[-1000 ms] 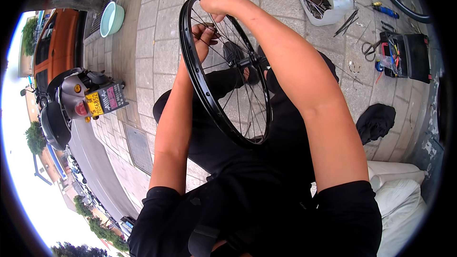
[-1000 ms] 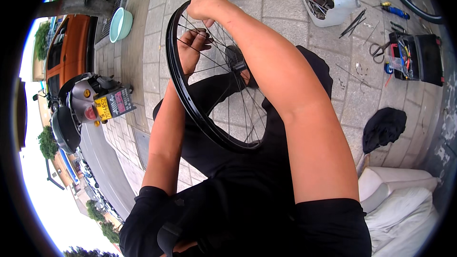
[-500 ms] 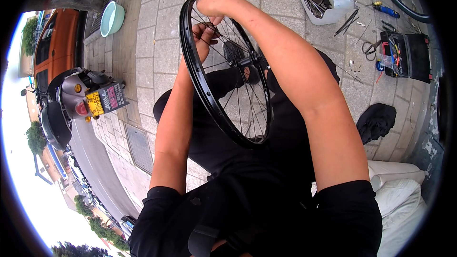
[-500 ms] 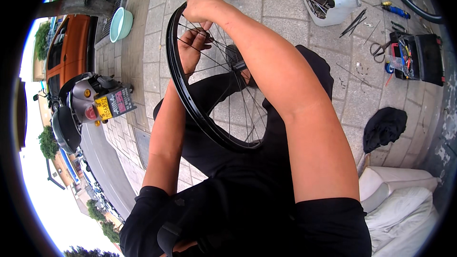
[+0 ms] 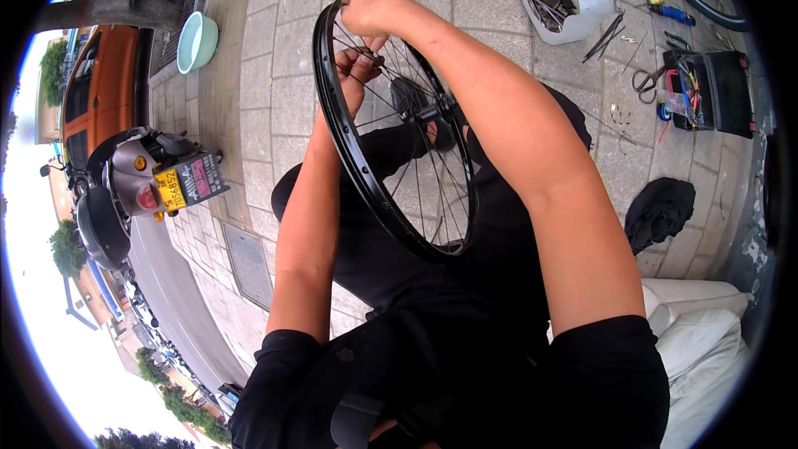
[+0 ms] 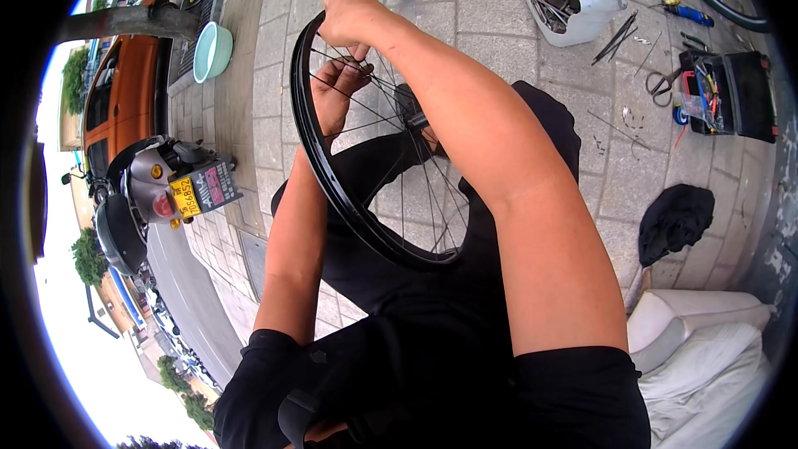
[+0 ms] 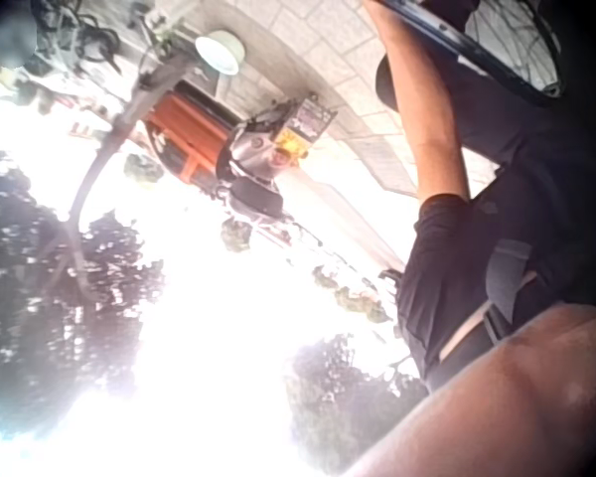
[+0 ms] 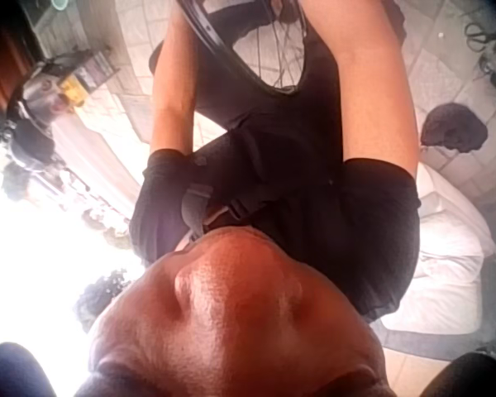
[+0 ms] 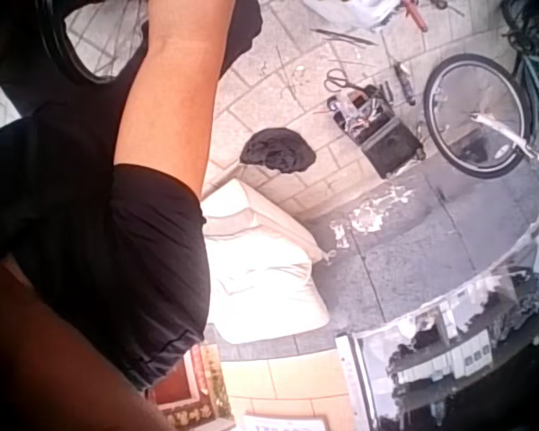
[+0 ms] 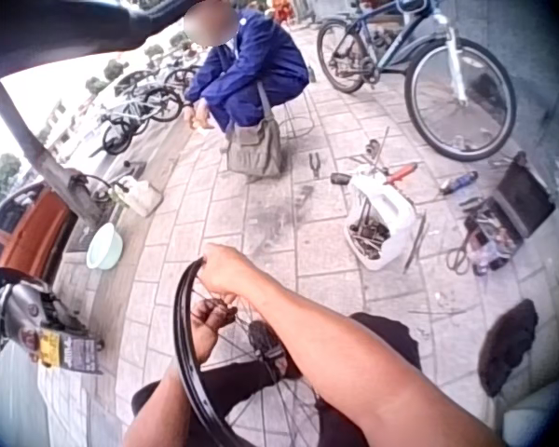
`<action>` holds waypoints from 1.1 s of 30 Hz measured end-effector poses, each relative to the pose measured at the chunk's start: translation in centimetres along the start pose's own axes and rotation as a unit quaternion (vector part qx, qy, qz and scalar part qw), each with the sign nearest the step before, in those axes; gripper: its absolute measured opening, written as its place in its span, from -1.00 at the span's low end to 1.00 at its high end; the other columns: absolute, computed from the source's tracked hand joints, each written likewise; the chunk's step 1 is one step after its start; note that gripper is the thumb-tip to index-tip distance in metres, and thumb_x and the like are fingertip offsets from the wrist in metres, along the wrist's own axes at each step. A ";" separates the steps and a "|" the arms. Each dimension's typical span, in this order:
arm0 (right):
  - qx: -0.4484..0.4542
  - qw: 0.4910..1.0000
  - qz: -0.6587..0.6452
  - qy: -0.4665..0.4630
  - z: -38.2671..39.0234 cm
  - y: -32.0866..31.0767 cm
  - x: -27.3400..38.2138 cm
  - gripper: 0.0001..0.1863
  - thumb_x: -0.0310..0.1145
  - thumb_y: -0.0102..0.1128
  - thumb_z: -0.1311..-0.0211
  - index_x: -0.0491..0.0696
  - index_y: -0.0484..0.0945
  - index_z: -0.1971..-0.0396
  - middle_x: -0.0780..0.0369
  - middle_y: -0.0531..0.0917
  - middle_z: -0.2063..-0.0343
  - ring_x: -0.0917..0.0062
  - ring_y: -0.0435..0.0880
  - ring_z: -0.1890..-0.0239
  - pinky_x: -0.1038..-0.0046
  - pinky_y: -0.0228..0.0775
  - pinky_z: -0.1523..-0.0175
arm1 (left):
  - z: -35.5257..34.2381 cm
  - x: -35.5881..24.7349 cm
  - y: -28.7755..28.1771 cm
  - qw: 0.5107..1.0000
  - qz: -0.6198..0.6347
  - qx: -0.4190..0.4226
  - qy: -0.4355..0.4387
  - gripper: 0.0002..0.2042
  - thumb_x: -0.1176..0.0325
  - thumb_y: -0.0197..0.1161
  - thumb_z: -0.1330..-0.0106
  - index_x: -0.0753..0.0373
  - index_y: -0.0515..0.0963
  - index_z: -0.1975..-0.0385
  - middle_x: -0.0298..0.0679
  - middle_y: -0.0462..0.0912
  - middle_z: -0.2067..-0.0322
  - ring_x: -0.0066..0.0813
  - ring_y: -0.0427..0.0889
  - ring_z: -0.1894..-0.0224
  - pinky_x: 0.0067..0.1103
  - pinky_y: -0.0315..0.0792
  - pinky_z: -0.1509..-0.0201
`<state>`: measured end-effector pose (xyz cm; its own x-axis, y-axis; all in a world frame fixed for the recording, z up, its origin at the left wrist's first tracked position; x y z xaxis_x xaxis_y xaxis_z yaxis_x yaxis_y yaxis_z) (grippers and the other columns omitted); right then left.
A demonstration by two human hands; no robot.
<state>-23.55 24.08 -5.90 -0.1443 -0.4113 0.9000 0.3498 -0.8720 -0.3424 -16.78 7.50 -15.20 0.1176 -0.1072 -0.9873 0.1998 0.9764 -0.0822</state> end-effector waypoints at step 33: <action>-0.035 0.997 -0.013 0.075 -2.4 0.6 -2.9 -0.72 -0.52 0.09 -0.14 -0.28 0.71 0.23 -0.03 0.81 0.41 0.26 0.86 0.45 0.37 0.74 0.24 | -0.3 -1.1 1.5 0.994 -0.076 -0.022 0.078 -0.83 0.48 0.25 -0.53 0.42 0.40 0.18 -0.01 0.72 0.23 -0.38 0.79 0.19 -0.48 0.71 0.07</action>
<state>-25.21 24.11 -9.32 -0.2900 -0.4195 0.8602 0.2800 -0.8967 -0.3429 -16.91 9.19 -14.26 -0.0639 -0.2265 -0.9719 0.1609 0.9588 -0.2341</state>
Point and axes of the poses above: each hand's wrist, its own z-axis away from the middle knuckle, its own y-axis out of the palm, x = y × z, the point moved 4 cm from there along -z, towards the middle knuckle
